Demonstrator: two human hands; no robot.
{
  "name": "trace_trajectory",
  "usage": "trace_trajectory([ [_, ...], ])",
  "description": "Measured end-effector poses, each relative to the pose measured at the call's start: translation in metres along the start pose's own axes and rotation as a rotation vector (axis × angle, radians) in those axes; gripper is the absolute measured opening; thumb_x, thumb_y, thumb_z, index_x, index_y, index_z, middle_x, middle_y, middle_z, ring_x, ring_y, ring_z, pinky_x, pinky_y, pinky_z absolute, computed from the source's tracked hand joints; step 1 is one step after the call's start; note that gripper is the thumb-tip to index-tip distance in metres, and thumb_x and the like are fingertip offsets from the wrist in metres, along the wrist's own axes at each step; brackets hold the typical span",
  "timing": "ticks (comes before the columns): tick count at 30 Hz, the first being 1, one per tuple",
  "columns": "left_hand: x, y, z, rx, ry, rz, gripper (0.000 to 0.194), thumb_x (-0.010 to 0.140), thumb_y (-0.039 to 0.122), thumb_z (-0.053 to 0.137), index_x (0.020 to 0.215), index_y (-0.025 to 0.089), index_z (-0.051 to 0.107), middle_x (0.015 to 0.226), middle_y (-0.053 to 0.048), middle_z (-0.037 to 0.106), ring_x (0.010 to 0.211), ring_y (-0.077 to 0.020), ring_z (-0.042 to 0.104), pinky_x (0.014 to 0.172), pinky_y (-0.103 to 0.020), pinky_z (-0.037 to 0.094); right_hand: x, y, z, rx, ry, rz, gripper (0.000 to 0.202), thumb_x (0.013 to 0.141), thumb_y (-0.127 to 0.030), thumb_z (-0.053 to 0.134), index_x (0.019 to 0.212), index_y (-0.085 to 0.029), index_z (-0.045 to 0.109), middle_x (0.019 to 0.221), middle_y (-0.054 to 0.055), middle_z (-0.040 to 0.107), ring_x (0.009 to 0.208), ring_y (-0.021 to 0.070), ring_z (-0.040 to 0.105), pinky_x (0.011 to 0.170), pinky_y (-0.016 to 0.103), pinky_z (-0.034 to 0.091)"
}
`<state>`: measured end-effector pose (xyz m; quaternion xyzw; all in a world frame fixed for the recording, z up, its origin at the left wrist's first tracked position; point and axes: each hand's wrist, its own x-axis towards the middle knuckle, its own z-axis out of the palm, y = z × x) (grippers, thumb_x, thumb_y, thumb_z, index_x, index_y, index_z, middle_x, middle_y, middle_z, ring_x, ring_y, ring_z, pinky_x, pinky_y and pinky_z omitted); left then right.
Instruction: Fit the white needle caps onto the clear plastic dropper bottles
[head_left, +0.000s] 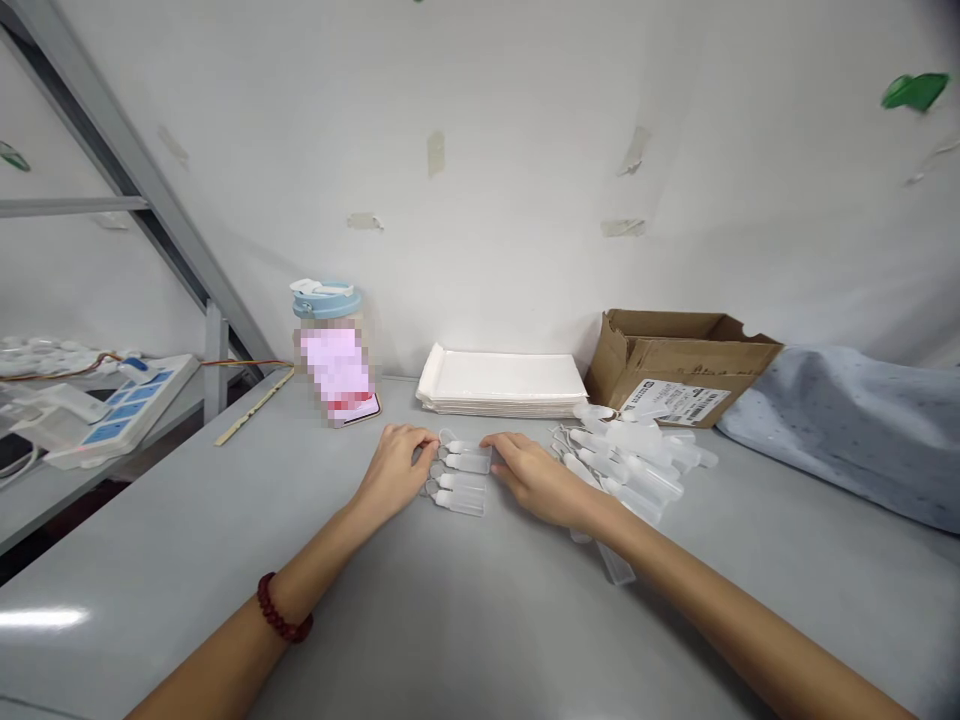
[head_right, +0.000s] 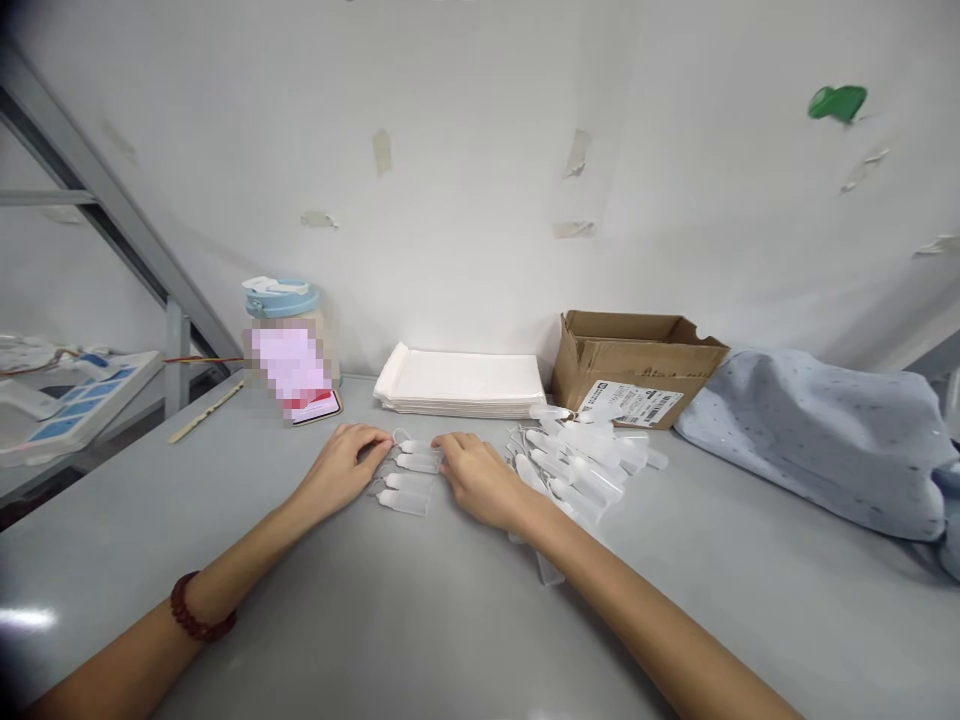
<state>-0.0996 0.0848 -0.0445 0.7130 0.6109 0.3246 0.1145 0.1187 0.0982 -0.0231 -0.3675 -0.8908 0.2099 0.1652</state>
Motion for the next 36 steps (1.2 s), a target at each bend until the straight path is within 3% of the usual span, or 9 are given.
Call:
trace_trajectory([
  [5, -0.002, 0.004, -0.003, 0.04, -0.011, 0.068, 0.029, 0.087, 0.027, 0.043, 0.106, 0.015, 0.062, 0.102, -0.012, 0.063, 0.103, -0.0281, 0.05, 0.086, -0.045, 0.043, -0.001, -0.004, 0.001, -0.006, -0.012, -0.007, 0.032, 0.09, -0.01, 0.044, 0.122, -0.013, 0.049, 0.126, 0.016, 0.055, 0.116, 0.0267, 0.05, 0.095, 0.045, 0.042],
  [8, -0.005, 0.009, -0.005, 0.019, -0.123, 0.195, 0.035, 0.089, 0.028, 0.044, 0.12, 0.018, 0.055, 0.122, -0.01, 0.057, 0.118, -0.0262, 0.043, 0.098, -0.044, 0.038, -0.001, -0.002, 0.003, -0.007, -0.024, -0.02, 0.036, 0.089, -0.01, 0.044, 0.125, -0.013, 0.047, 0.134, 0.016, 0.048, 0.123, 0.027, 0.045, 0.099, 0.045, 0.039],
  [12, -0.008, 0.014, -0.007, 0.015, -0.252, 0.288, 0.037, 0.09, 0.034, 0.046, 0.125, 0.023, 0.052, 0.127, -0.007, 0.057, 0.125, -0.0268, 0.039, 0.103, -0.047, 0.032, -0.002, 0.0, 0.003, -0.009, -0.053, -0.039, 0.04, 0.089, -0.01, 0.043, 0.129, -0.014, 0.044, 0.135, 0.014, 0.049, 0.123, 0.0265, 0.046, 0.099, 0.043, 0.04],
  [20, -0.009, 0.016, -0.01, 0.028, -0.273, 0.31, 0.038, 0.088, 0.038, 0.05, 0.122, 0.021, 0.054, 0.124, -0.01, 0.057, 0.122, -0.0284, 0.041, 0.1, -0.048, 0.034, -0.002, -0.006, -0.012, -0.025, -0.101, -0.027, 0.037, 0.089, -0.013, 0.044, 0.126, -0.014, 0.048, 0.133, 0.012, 0.051, 0.12, 0.0237, 0.05, 0.098, 0.038, 0.041],
  [25, -0.01, 0.014, -0.008, 0.035, -0.288, 0.301, 0.043, 0.087, 0.041, 0.051, 0.126, 0.02, 0.051, 0.129, -0.01, 0.055, 0.129, -0.0318, 0.034, 0.102, -0.052, 0.029, -0.006, -0.005, -0.042, -0.102, -0.089, 0.103, 0.033, 0.09, -0.017, 0.044, 0.122, -0.014, 0.052, 0.124, 0.014, 0.057, 0.111, 0.025, 0.055, 0.09, 0.036, 0.044],
  [28, -0.011, 0.015, -0.008, 0.026, -0.288, 0.292, 0.044, 0.088, 0.041, 0.049, 0.128, 0.021, 0.048, 0.128, -0.01, 0.055, 0.129, -0.0318, 0.033, 0.102, -0.051, 0.03, -0.011, 0.001, -0.06, -0.178, -0.091, 0.205, 0.03, 0.089, -0.018, 0.043, 0.115, -0.014, 0.056, 0.114, 0.015, 0.061, 0.1, 0.0268, 0.059, 0.076, 0.034, 0.046],
  [36, -0.013, 0.018, -0.009, -0.07, -0.23, 0.159, 0.062, 0.089, 0.041, 0.048, 0.143, 0.027, 0.021, 0.134, -0.008, 0.049, 0.126, -0.0293, 0.037, 0.102, -0.05, 0.031, -0.024, 0.0, -0.085, -0.318, -0.225, 0.357, 0.02, 0.083, -0.019, 0.047, 0.096, -0.02, 0.063, 0.095, 0.009, 0.065, 0.073, 0.0205, 0.062, 0.051, 0.024, 0.039],
])
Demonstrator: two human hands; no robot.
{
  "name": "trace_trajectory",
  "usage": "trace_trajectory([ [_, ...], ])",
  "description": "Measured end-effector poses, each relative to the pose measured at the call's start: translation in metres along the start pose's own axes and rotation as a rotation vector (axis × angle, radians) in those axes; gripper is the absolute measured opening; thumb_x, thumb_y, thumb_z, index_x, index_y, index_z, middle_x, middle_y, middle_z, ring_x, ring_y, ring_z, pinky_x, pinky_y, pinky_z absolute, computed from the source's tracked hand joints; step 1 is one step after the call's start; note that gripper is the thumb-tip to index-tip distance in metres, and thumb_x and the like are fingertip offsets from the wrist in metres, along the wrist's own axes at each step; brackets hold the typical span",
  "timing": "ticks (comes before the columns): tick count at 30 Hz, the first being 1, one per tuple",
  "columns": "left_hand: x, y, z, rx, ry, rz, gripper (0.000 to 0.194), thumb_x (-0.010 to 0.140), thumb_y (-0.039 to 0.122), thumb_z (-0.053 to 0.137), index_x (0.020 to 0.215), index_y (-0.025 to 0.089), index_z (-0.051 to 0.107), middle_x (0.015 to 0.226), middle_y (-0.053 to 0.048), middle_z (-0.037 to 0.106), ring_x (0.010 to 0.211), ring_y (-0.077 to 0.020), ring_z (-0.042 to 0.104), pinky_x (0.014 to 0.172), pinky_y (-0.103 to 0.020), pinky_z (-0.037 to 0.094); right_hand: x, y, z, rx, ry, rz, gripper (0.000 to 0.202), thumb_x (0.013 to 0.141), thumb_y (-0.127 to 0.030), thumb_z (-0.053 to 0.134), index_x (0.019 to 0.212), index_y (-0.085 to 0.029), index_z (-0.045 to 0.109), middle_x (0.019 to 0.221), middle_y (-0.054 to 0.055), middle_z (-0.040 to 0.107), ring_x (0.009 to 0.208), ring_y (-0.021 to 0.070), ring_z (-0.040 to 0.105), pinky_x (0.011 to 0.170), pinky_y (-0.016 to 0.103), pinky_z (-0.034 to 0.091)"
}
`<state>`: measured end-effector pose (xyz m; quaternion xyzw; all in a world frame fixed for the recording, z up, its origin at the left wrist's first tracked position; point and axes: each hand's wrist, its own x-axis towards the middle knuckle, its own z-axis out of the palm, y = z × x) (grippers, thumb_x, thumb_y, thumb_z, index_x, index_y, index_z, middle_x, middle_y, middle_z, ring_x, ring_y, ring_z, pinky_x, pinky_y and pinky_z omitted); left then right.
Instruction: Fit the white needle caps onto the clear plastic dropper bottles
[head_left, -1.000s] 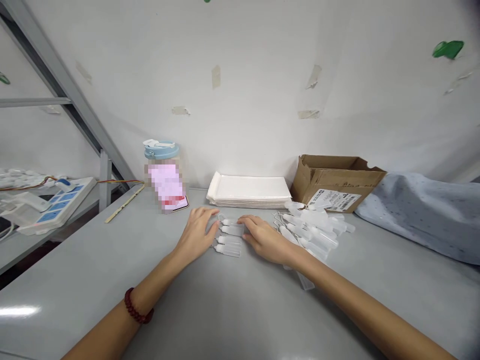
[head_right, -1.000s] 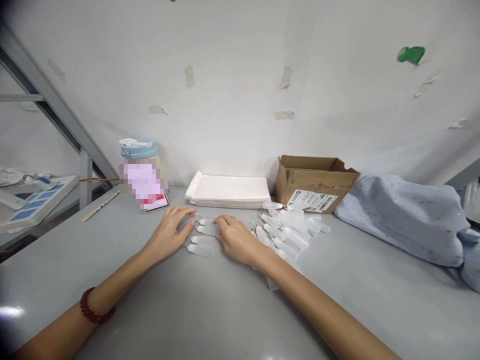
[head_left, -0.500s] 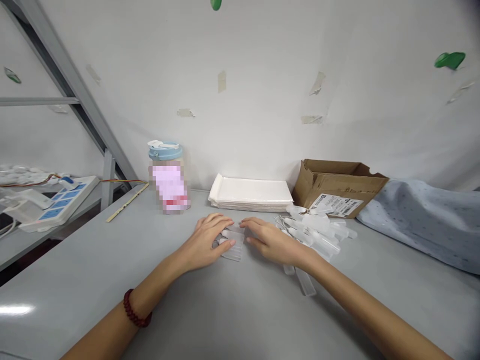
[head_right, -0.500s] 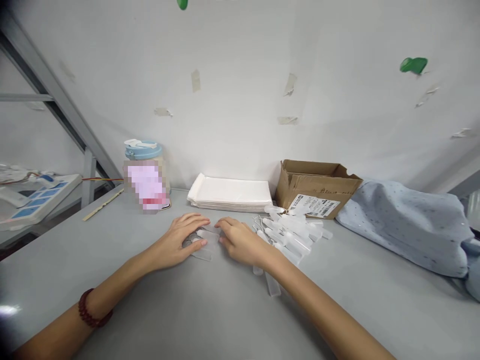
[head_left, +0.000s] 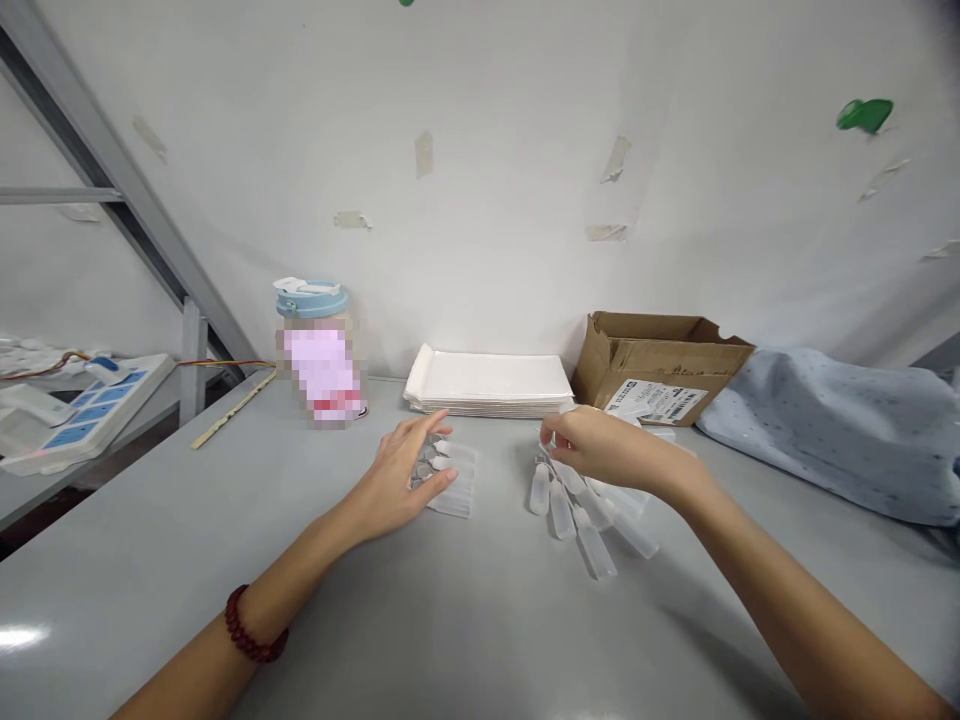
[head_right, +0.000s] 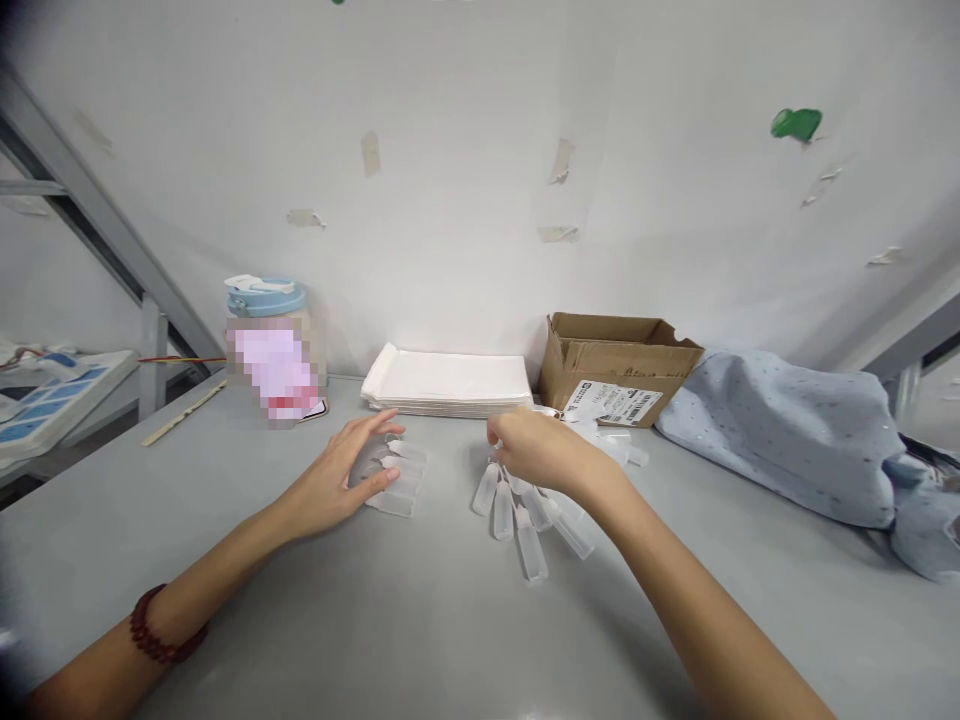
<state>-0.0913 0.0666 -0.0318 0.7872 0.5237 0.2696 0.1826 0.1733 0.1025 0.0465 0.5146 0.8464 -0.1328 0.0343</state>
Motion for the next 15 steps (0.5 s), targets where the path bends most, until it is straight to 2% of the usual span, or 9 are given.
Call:
trace_trajectory([
  [8, -0.001, 0.004, -0.003, -0.007, 0.028, -0.004, 0.063, 0.088, 0.039, 0.049, 0.143, 0.029, 0.02, 0.13, -0.008, 0.051, 0.126, -0.0301, 0.037, 0.099, -0.049, 0.036, -0.004, -0.034, 0.01, -0.146, -0.168, -0.063, 0.019, 0.077, -0.009, 0.054, 0.088, -0.016, 0.068, 0.082, 0.01, 0.068, 0.074, 0.0233, 0.064, 0.05, 0.025, 0.032],
  [12, -0.001, 0.007, -0.004, -0.018, 0.042, -0.018, 0.062, 0.088, 0.04, 0.048, 0.142, 0.027, 0.021, 0.126, -0.008, 0.053, 0.124, -0.0298, 0.039, 0.094, -0.046, 0.041, -0.01, -0.056, 0.012, -0.196, -0.19, -0.094, 0.019, 0.083, -0.012, 0.051, 0.082, -0.013, 0.07, 0.082, 0.012, 0.069, 0.072, 0.0233, 0.066, 0.052, 0.026, 0.032],
  [15, -0.002, 0.009, -0.005, -0.019, 0.073, -0.004, 0.06, 0.088, 0.038, 0.049, 0.141, 0.026, 0.022, 0.124, -0.008, 0.054, 0.123, -0.0287, 0.039, 0.096, -0.046, 0.04, -0.011, -0.063, 0.016, -0.217, -0.178, -0.093, 0.02, 0.086, -0.015, 0.051, 0.081, -0.012, 0.07, 0.078, 0.013, 0.07, 0.073, 0.0254, 0.066, 0.054, 0.027, 0.035],
])
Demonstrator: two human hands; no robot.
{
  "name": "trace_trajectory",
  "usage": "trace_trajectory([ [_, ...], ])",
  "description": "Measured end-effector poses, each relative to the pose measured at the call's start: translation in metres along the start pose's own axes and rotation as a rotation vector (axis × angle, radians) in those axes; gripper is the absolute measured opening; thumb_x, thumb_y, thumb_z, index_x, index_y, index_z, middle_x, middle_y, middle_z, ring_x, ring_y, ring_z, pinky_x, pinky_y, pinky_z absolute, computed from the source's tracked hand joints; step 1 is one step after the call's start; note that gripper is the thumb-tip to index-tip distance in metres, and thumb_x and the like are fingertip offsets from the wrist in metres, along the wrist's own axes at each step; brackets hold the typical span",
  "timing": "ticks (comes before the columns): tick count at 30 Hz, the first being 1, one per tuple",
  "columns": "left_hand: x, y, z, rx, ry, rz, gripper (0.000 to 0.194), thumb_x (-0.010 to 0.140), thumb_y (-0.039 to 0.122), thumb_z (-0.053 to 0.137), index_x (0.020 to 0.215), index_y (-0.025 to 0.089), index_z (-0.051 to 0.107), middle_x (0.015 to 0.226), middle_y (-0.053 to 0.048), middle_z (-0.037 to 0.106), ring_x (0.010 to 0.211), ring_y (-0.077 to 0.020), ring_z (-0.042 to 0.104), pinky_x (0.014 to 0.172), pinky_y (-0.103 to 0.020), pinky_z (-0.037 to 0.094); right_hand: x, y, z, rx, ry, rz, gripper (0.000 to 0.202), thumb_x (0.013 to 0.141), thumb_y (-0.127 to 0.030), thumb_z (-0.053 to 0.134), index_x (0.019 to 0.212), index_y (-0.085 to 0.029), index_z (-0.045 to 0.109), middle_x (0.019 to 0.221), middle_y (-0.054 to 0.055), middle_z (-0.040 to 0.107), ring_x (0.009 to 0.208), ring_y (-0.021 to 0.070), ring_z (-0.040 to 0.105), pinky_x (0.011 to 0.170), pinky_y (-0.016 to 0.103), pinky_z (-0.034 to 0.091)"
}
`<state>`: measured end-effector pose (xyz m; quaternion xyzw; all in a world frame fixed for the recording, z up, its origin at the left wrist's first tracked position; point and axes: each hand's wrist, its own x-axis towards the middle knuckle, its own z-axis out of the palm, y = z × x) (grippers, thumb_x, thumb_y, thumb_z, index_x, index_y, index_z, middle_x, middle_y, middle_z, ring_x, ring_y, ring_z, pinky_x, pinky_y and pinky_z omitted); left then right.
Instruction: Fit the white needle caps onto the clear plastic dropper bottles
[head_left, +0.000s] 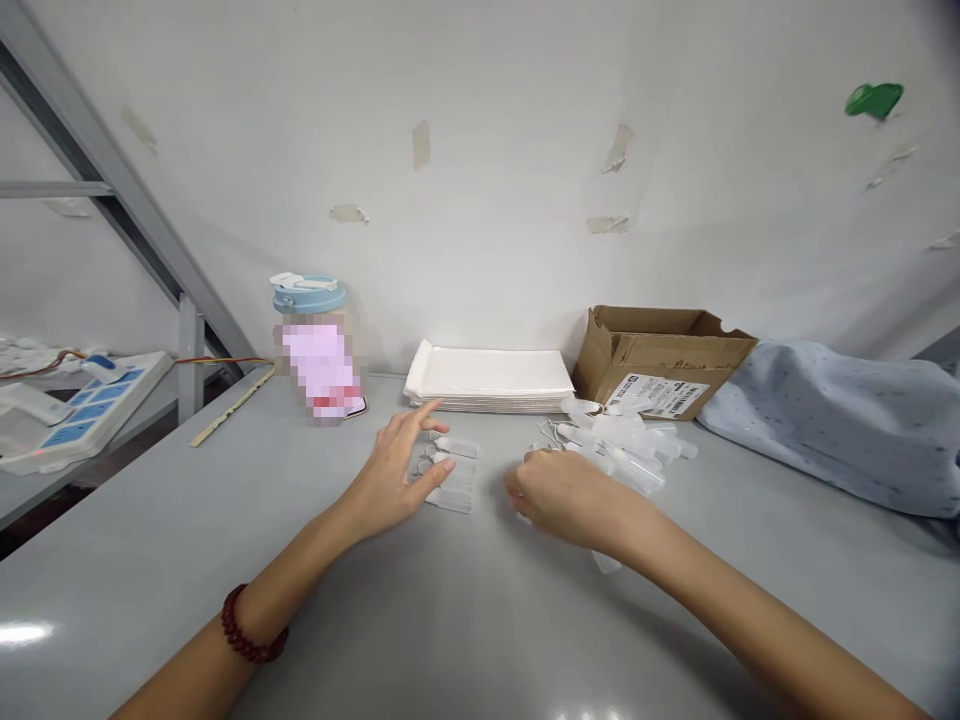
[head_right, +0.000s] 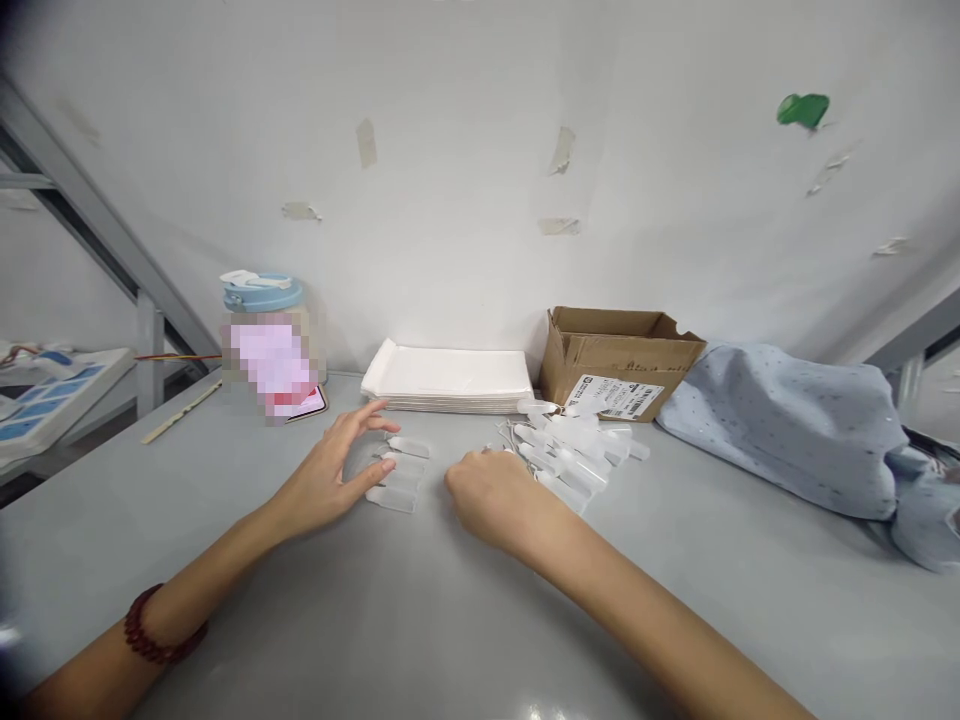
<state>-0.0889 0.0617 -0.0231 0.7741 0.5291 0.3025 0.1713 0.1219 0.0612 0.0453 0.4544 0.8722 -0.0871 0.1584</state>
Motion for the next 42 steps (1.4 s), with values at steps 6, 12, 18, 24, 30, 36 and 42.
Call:
trace_trajectory([
  [6, 0.0, 0.002, -0.002, -0.013, 0.027, 0.004, 0.06, 0.088, 0.034, 0.05, 0.14, 0.025, 0.023, 0.121, -0.008, 0.055, 0.12, -0.0291, 0.041, 0.078, -0.038, 0.048, 0.013, 0.011, 0.014, 0.038, 0.086, 0.022, 0.016, 0.081, -0.008, 0.052, 0.084, -0.014, 0.066, 0.077, 0.015, 0.069, 0.073, 0.0275, 0.066, 0.055, 0.029, 0.036],
  [12, -0.002, 0.007, -0.003, -0.036, 0.086, -0.006, 0.052, 0.087, 0.033, 0.05, 0.136, 0.027, 0.033, 0.118, -0.009, 0.056, 0.114, -0.0287, 0.044, 0.052, -0.025, 0.046, 0.01, 0.029, 0.005, 0.248, 0.22, 0.002, 0.015, 0.084, -0.019, 0.047, 0.098, -0.019, 0.052, 0.081, 0.006, 0.064, 0.068, 0.0191, 0.059, 0.053, 0.025, 0.036],
  [18, -0.005, 0.017, -0.001, 0.007, 0.118, 0.15, 0.039, 0.087, 0.027, 0.05, 0.126, 0.023, 0.045, 0.109, -0.008, 0.06, 0.109, -0.0264, 0.046, 0.083, -0.04, 0.047, 0.007, 0.035, 0.001, 0.606, 0.273, -0.205, 0.009, 0.084, -0.024, 0.052, 0.089, -0.021, 0.045, 0.085, 0.002, 0.056, 0.078, 0.0168, 0.053, 0.064, 0.027, 0.042],
  [24, -0.006, 0.019, 0.0, 0.001, 0.154, 0.232, 0.028, 0.089, 0.021, 0.049, 0.117, 0.02, 0.053, 0.098, -0.007, 0.062, 0.101, -0.0242, 0.048, 0.085, -0.041, 0.045, 0.008, 0.032, 0.003, 0.658, 0.211, -0.245, 0.007, 0.085, -0.021, 0.051, 0.087, -0.021, 0.044, 0.082, 0.001, 0.054, 0.076, 0.016, 0.05, 0.064, 0.027, 0.04],
  [30, -0.004, 0.017, 0.001, -0.015, 0.19, 0.242, 0.017, 0.091, 0.019, 0.047, 0.101, 0.018, 0.06, 0.083, -0.006, 0.063, 0.091, -0.0218, 0.051, 0.077, -0.035, 0.046, 0.008, 0.032, 0.005, 0.658, 0.205, -0.272, 0.008, 0.086, -0.02, 0.05, 0.089, -0.022, 0.044, 0.083, 0.0, 0.055, 0.076, 0.0161, 0.05, 0.066, 0.028, 0.04],
  [36, -0.005, 0.022, -0.001, -0.057, 0.197, 0.257, 0.016, 0.091, 0.02, 0.046, 0.086, 0.019, 0.061, 0.076, -0.004, 0.063, 0.083, -0.0204, 0.051, 0.072, -0.033, 0.046, 0.007, 0.03, 0.006, 0.627, 0.223, -0.264, 0.007, 0.087, -0.02, 0.05, 0.09, -0.022, 0.044, 0.085, 0.001, 0.057, 0.078, 0.0169, 0.052, 0.068, 0.029, 0.041],
  [42, -0.005, 0.025, -0.004, -0.086, 0.188, 0.253, 0.016, 0.09, 0.017, 0.047, 0.082, 0.018, 0.061, 0.072, -0.003, 0.061, 0.08, -0.0191, 0.05, 0.073, -0.033, 0.044, 0.006, 0.025, 0.005, 0.595, 0.249, -0.232, 0.006, 0.087, -0.022, 0.049, 0.089, -0.023, 0.044, 0.085, 0.001, 0.058, 0.077, 0.0171, 0.054, 0.066, 0.029, 0.041],
])
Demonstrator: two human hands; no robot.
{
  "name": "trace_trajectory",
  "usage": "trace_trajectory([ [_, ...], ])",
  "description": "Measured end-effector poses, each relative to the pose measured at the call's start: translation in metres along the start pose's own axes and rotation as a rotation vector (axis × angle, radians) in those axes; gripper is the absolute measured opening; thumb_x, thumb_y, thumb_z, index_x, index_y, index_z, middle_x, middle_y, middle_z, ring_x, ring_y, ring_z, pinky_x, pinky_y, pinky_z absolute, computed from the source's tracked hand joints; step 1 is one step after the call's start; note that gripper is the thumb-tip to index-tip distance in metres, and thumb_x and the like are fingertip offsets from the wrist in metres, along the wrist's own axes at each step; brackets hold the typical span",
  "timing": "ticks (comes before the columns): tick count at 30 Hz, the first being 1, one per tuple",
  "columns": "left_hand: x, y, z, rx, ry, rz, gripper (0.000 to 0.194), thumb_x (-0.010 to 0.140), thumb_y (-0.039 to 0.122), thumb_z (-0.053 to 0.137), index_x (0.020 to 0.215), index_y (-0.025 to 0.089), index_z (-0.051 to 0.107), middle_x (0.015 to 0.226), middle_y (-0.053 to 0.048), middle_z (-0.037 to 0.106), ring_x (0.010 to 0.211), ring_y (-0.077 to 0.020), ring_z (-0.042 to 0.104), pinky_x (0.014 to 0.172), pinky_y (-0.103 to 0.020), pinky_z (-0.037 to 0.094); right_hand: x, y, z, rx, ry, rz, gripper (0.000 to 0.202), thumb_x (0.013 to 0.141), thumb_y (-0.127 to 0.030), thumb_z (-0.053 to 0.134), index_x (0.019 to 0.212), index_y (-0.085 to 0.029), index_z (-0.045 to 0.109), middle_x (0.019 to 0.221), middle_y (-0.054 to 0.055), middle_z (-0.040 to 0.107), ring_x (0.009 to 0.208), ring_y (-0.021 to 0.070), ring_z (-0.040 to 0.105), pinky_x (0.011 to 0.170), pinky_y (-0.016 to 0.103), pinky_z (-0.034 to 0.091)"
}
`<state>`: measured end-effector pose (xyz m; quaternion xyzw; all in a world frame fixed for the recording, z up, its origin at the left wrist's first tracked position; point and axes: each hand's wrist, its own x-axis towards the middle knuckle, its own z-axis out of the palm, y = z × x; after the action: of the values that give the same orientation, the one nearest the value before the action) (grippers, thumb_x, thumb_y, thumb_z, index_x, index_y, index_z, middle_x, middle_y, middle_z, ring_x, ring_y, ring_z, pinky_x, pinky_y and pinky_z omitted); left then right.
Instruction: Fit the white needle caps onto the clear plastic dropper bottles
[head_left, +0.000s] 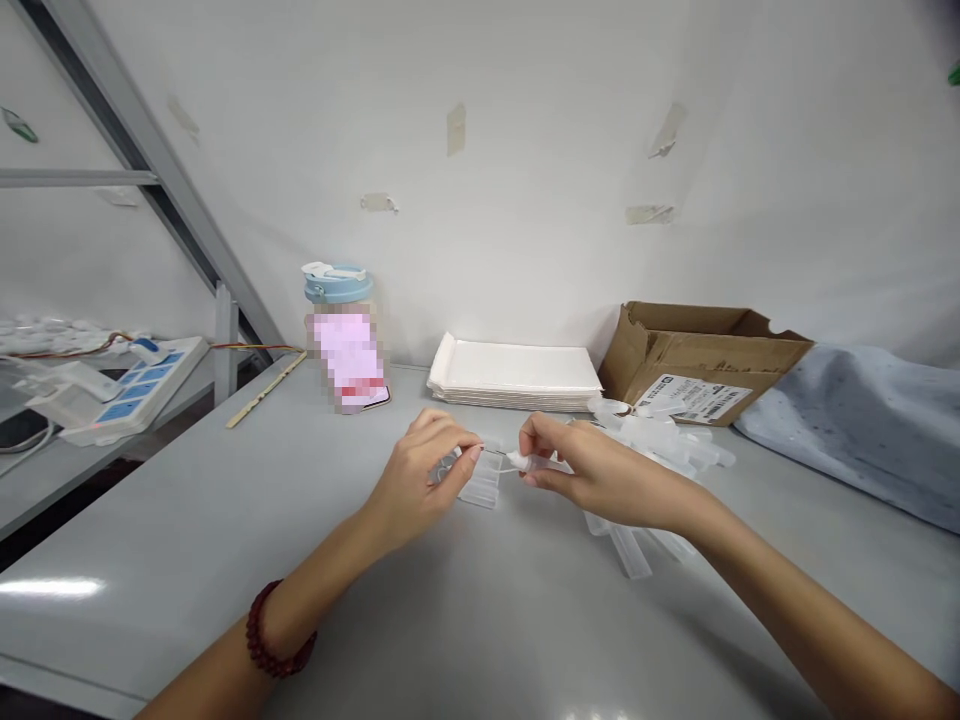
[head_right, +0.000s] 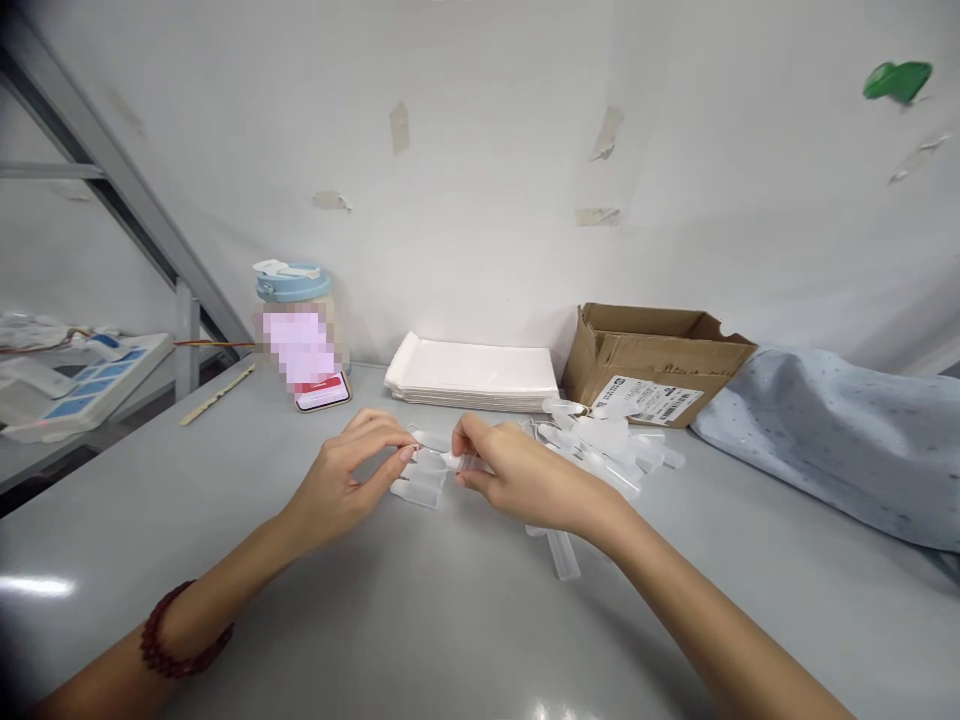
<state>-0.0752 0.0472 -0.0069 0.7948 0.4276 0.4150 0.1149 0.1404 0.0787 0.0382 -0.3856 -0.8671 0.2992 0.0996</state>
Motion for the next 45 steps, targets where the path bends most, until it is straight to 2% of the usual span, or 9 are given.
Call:
trace_trajectory([
  [9, 0.0001, 0.0042, 0.0, -0.024, -0.04, -0.01, 0.019, 0.091, 0.022, 0.046, 0.082, 0.019, 0.063, 0.068, -0.003, 0.059, 0.076, -0.0189, 0.049, 0.071, -0.033, 0.043, -0.0003, -0.0066, 0.0032, 0.032, 0.018, -0.011, 0.005, 0.088, -0.021, 0.048, 0.092, -0.023, 0.045, 0.085, 0.002, 0.061, 0.077, 0.0183, 0.056, 0.066, 0.03, 0.043],
  [18, -0.0012, 0.003, 0.0005, -0.031, -0.04, 0.002, 0.016, 0.089, 0.015, 0.049, 0.083, 0.018, 0.064, 0.07, -0.003, 0.06, 0.078, -0.0183, 0.048, 0.072, -0.031, 0.042, -0.0006, -0.0078, 0.0023, 0.009, 0.008, -0.005, 0.005, 0.089, -0.021, 0.047, 0.093, -0.023, 0.044, 0.085, 0.002, 0.06, 0.074, 0.0173, 0.055, 0.064, 0.029, 0.042],
  [37, -0.0004, 0.0024, 0.0012, -0.035, -0.06, -0.012, 0.016, 0.089, 0.015, 0.05, 0.079, 0.016, 0.063, 0.068, -0.003, 0.058, 0.078, -0.0182, 0.047, 0.071, -0.03, 0.041, -0.0023, -0.0109, 0.0017, 0.009, 0.004, -0.01, 0.005, 0.089, -0.02, 0.046, 0.093, -0.022, 0.044, 0.084, 0.002, 0.059, 0.074, 0.0174, 0.054, 0.063, 0.028, 0.041],
  [45, -0.0007, 0.0025, 0.0011, -0.039, -0.077, 0.021, 0.017, 0.089, 0.014, 0.048, 0.08, 0.018, 0.062, 0.069, -0.003, 0.058, 0.077, -0.018, 0.046, 0.072, -0.031, 0.041, -0.0034, -0.0108, 0.003, -0.03, 0.02, -0.014, 0.006, 0.09, -0.019, 0.044, 0.094, -0.023, 0.043, 0.076, 0.0, 0.055, 0.066, 0.0156, 0.049, 0.056, 0.025, 0.037],
])
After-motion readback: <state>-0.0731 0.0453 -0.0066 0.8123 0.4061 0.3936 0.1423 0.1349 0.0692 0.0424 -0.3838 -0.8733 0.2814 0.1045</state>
